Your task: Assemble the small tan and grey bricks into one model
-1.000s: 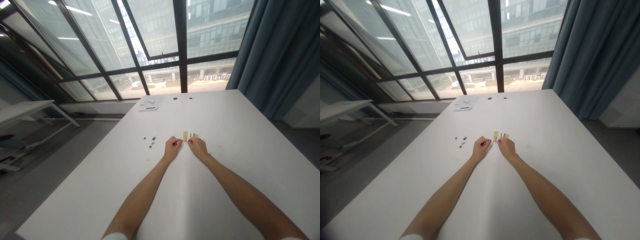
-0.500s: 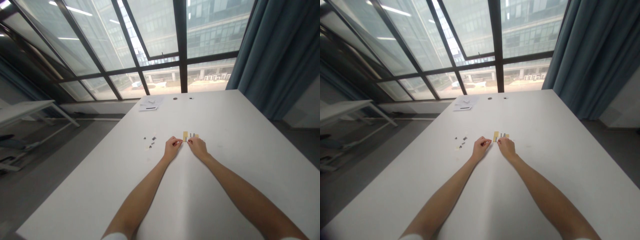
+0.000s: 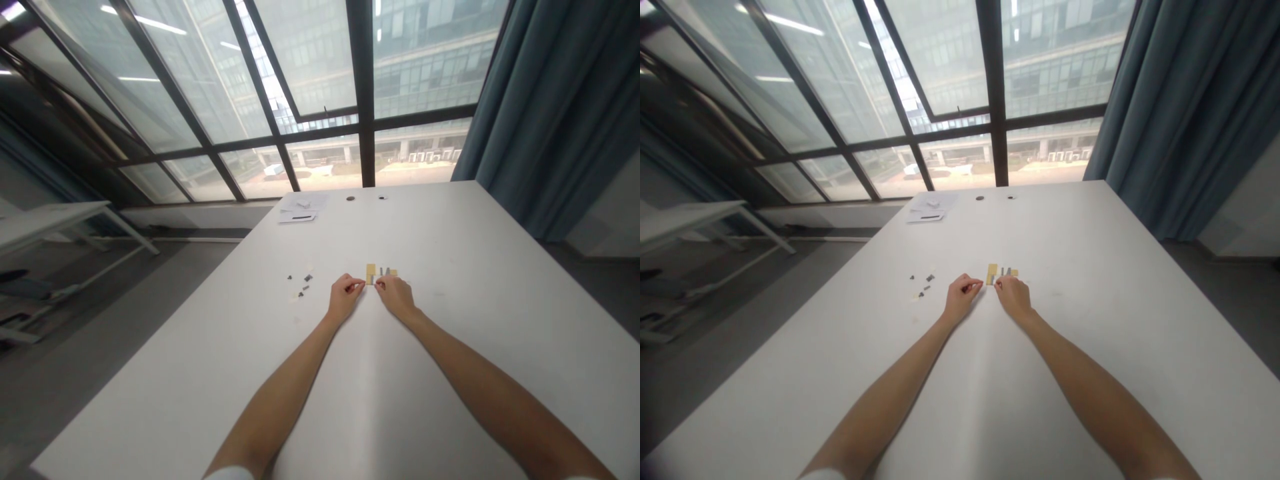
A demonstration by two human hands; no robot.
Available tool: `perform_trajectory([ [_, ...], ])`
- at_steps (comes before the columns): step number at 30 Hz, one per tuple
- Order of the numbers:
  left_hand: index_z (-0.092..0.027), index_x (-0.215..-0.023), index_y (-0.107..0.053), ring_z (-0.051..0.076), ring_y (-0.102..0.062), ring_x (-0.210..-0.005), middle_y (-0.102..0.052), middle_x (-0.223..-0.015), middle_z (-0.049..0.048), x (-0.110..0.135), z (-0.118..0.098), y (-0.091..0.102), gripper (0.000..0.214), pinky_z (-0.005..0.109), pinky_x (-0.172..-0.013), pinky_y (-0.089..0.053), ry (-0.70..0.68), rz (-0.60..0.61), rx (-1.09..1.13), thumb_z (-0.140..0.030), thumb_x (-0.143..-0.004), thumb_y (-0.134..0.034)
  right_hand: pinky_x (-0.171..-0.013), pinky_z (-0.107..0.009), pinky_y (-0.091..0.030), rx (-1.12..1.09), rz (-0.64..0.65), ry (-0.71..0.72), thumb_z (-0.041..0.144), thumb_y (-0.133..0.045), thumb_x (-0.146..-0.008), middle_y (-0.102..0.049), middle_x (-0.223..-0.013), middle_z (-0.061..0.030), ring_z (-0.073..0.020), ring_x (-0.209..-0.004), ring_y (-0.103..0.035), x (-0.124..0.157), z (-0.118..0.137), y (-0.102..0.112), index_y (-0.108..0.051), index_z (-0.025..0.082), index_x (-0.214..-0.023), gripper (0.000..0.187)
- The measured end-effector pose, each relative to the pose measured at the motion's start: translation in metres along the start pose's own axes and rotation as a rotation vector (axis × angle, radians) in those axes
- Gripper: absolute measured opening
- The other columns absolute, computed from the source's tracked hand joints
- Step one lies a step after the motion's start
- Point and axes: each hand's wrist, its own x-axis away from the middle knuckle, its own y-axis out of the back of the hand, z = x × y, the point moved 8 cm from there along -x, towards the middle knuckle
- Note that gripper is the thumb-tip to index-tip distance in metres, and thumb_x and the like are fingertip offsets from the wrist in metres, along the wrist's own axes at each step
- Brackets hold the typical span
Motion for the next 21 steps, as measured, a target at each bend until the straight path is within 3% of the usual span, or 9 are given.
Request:
perform_trajectory([
  [15,-0.019,-0.085,-0.079,0.012,-0.045,-0.061,-0.050,-0.067,-0.0015,-0.001,0.000,0.002,0.016,0.026,-0.061,-0.035,-0.014,-0.013,-0.008,-0.032,-0.085,-0.069,-0.078,-0.026,-0.044,-0.031,-0.003,0.000,0.031,-0.054,-0.099,-0.074,-0.102,-0.0082,-0.0192,-0.095,-0.067,0.001,0.001,0.003,-0.076,0.020,-0.099,0.024],
  [21,-0.019,-0.084,-0.078,0.012,-0.046,-0.061,-0.049,-0.066,-0.0021,-0.001,0.002,0.004,0.014,0.025,-0.061,-0.035,-0.009,-0.056,-0.046,-0.029,-0.085,-0.068,-0.071,-0.025,-0.038,-0.057,-0.132,0.057,0.036,-0.050,-0.099,-0.071,-0.084,-0.0063,-0.0170,-0.079,-0.063,0.009,0.010,0.017,-0.071,0.019,-0.080,0.033],
])
